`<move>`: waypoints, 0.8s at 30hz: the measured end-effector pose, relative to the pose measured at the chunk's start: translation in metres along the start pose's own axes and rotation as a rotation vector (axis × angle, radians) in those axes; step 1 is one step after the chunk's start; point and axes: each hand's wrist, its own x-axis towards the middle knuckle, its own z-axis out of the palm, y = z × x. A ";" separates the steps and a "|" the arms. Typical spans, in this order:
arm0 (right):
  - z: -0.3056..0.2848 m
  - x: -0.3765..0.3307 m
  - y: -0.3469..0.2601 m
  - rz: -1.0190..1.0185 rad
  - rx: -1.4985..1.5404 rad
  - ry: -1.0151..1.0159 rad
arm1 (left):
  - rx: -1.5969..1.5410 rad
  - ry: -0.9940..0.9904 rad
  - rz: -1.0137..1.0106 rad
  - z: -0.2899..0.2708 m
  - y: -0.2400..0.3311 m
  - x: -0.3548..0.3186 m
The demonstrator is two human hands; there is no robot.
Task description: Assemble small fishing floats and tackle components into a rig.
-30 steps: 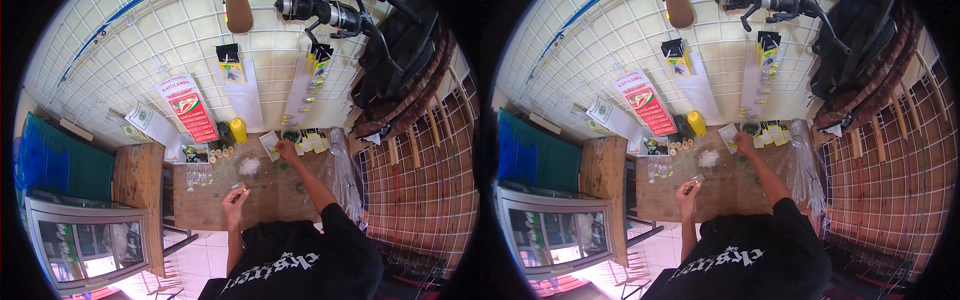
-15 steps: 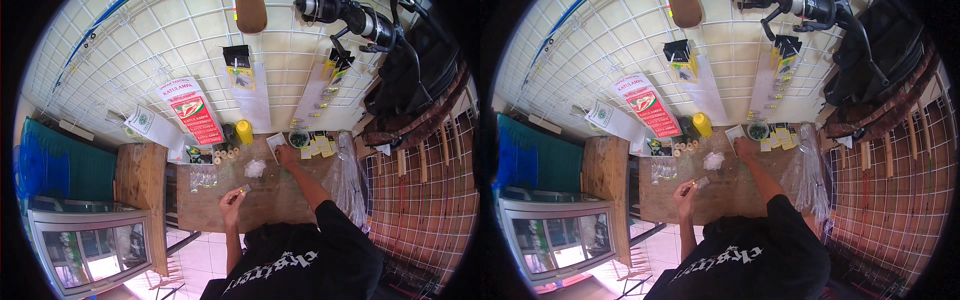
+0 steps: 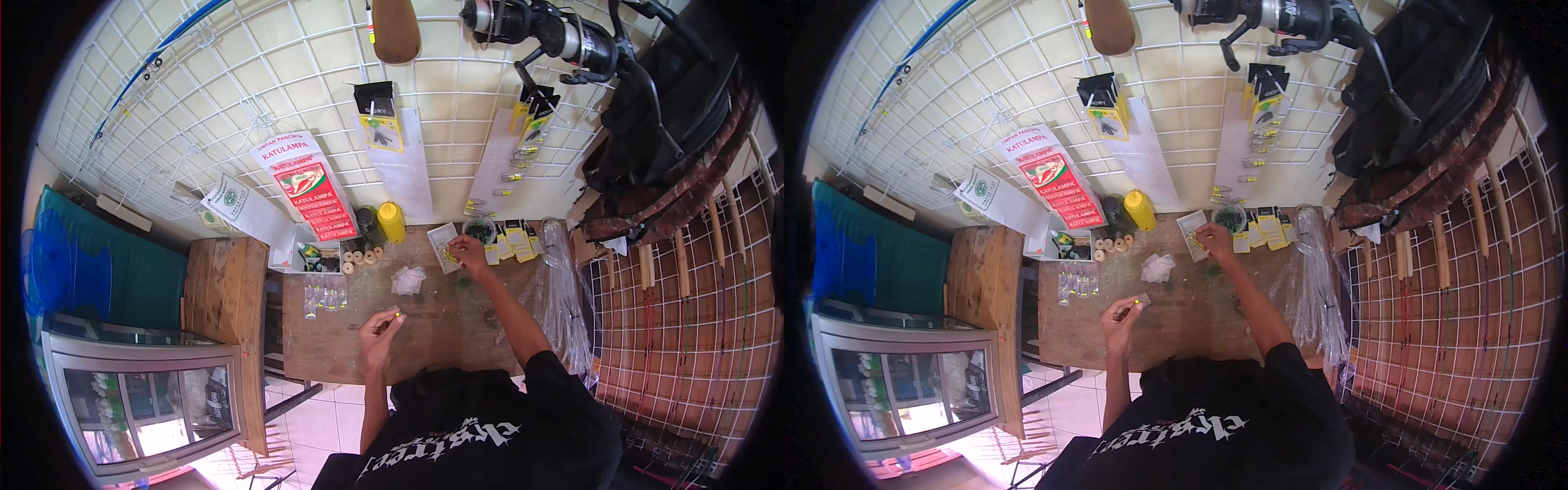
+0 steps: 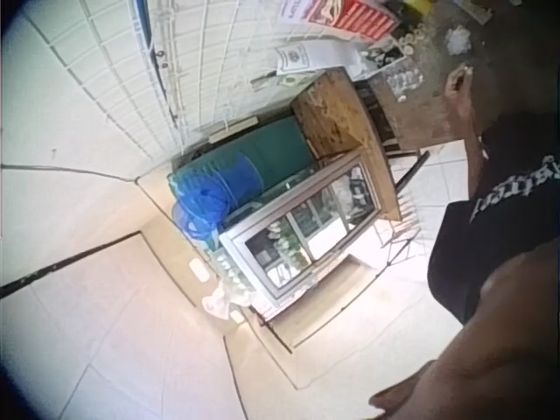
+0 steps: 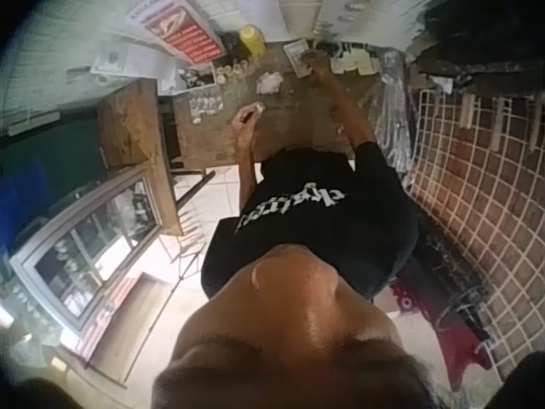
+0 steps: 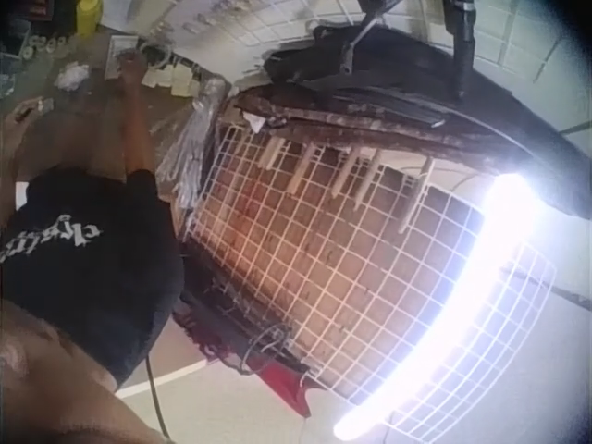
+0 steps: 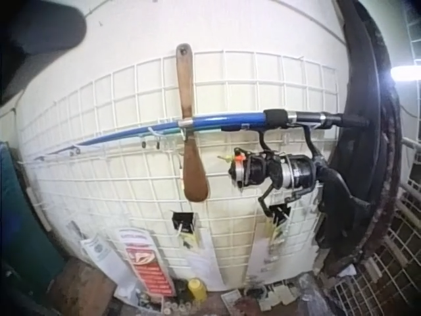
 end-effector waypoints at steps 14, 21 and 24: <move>-0.029 -0.018 -0.038 -0.017 0.135 -0.068 | 0.042 -0.115 0.009 0.017 0.009 -0.012; -0.030 -0.011 -0.038 0.010 0.094 -0.078 | 0.000 -0.112 0.003 0.015 0.009 -0.016; -0.029 -0.012 -0.040 0.004 0.075 -0.127 | 0.022 -0.104 0.014 0.011 0.004 -0.016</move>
